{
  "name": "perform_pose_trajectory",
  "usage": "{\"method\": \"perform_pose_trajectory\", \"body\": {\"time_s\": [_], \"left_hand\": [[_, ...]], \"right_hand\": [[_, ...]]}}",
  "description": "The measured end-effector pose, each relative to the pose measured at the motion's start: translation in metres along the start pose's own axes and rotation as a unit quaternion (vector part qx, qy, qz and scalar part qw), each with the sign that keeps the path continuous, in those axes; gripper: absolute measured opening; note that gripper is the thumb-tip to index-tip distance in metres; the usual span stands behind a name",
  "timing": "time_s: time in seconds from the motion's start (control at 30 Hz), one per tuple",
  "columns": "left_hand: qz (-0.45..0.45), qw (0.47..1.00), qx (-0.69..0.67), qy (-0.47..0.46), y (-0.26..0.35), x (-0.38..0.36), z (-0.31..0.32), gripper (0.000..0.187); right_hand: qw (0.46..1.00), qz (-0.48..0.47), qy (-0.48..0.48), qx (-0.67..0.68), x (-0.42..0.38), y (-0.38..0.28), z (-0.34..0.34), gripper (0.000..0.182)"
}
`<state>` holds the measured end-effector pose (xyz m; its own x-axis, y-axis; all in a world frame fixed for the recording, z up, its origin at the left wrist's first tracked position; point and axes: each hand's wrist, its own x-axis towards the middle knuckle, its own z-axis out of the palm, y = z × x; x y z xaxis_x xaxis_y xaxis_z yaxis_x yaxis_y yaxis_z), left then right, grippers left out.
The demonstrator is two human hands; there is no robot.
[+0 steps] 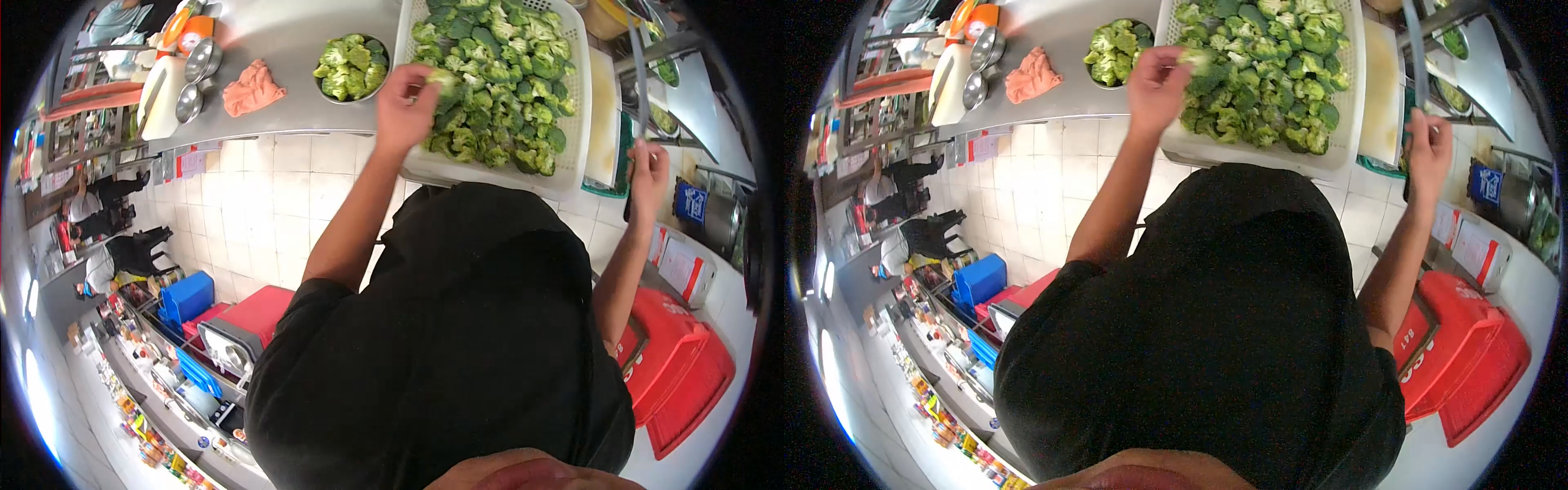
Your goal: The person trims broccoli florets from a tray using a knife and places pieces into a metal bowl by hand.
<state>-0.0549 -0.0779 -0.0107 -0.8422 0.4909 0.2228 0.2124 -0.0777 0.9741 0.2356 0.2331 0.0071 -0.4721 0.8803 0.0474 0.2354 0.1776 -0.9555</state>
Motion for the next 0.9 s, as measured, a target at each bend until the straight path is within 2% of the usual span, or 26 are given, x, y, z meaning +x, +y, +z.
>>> {"method": "perform_pose_trajectory", "body": {"time_s": [0.13, 0.23, 0.33, 0.43, 0.53, 0.63, 0.73, 0.77, 0.9], "left_hand": [[0.091, 0.975, 0.16, 0.123, -0.026, 0.029, -0.075, 0.018], [0.077, 0.957, 0.22, 0.174, -0.05, 0.046, -0.124, 0.017], [0.08, 0.943, 0.25, 0.202, -0.075, 0.054, -0.147, 0.017], [0.121, 0.915, 0.341, 0.18, -0.105, 0.048, -0.16, 0.019], [0.111, 0.893, 0.383, 0.207, -0.118, 0.045, -0.163, 0.025], [0.128, 0.889, 0.388, 0.207, -0.113, 0.042, -0.159, 0.026], [0.119, 0.918, 0.313, 0.21, -0.11, 0.038, -0.153, 0.03], [0.088, 0.938, 0.261, 0.21, -0.117, 0.037, -0.156, 0.034], [0.069, 0.926, 0.289, 0.233, -0.113, 0.031, -0.157, 0.036]], "right_hand": [[0.997, 0.047, 0.062, -0.025, 0.005, 0.021, -0.023, 0.034], [0.992, 0.09, 0.081, -0.043, 0.0, 0.039, -0.027, 0.045], [0.989, 0.117, 0.077, -0.042, -0.005, 0.047, -0.019, 0.043], [0.993, 0.102, 0.052, -0.032, -0.008, 0.049, -0.011, 0.043], [0.994, 0.101, 0.044, -0.026, -0.012, 0.043, -0.006, 0.044], [0.994, 0.095, 0.051, -0.015, -0.013, 0.036, 0.003, 0.044], [0.994, 0.099, 0.054, -0.01, -0.018, 0.032, 0.003, 0.043], [0.993, 0.101, 0.053, -0.003, -0.019, 0.031, 0.004, 0.043], [0.995, 0.097, 0.028, -0.016, -0.02, 0.024, 0.009, 0.04]]}}
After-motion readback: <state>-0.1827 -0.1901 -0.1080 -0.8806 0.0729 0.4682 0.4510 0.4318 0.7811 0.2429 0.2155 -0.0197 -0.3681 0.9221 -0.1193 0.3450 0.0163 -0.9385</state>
